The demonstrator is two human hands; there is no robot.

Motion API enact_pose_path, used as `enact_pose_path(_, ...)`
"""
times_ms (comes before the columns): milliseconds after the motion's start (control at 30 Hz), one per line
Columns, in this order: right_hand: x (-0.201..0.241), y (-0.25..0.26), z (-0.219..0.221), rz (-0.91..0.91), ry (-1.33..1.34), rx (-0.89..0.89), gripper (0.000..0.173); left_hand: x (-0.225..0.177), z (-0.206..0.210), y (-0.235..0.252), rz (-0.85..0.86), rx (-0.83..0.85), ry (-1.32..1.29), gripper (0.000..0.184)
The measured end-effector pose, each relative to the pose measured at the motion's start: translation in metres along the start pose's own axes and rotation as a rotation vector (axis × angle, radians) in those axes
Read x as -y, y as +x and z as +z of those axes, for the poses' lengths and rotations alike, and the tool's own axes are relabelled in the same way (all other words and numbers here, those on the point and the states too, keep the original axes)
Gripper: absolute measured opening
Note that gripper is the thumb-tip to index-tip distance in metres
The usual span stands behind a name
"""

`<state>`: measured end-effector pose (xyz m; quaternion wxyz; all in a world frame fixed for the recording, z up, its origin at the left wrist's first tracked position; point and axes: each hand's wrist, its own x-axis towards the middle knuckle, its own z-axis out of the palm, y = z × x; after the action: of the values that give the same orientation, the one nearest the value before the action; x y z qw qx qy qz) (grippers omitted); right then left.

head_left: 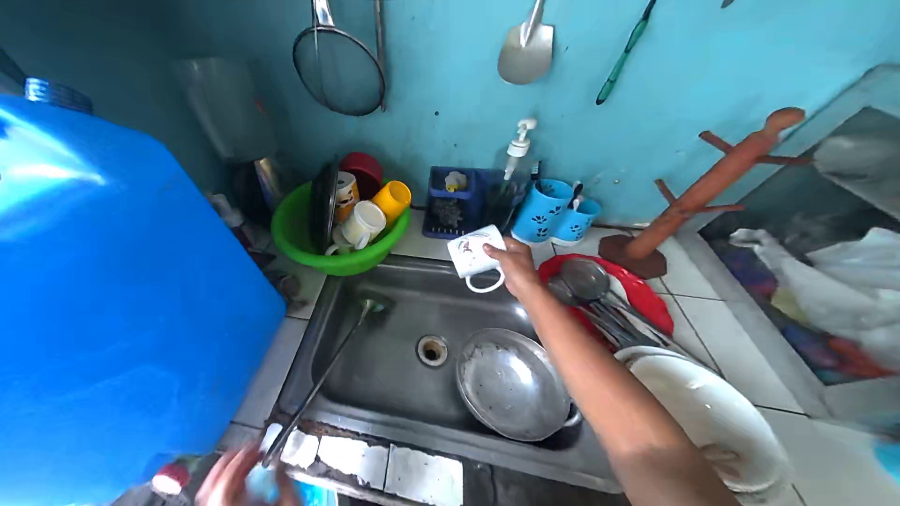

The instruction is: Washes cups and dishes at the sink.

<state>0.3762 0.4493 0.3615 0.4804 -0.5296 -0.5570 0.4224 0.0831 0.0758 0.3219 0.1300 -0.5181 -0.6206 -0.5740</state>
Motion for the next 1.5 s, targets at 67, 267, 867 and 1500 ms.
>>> enact_pose_path(67,-0.003,-0.015,0.006,0.238,0.402,-0.058,0.034,-0.017,0.056,0.013,-0.063,0.288,-0.112,0.039)
enact_pose_path(267,-0.03,-0.04,0.013,0.435,0.82,-0.175,0.021,-0.069,0.18,0.01,0.129,1.139,-0.296,0.024)
enact_pose_path(867,-0.105,-0.14,-0.037,0.51,0.167,-0.204,0.043,-0.12,0.312,-0.018,-0.157,1.546,0.245,0.113)
enact_pose_path(1500,-0.066,-0.161,-0.047,0.413,0.578,-0.28,0.044,-0.112,0.281,0.033,-1.187,1.652,-0.744,0.045)
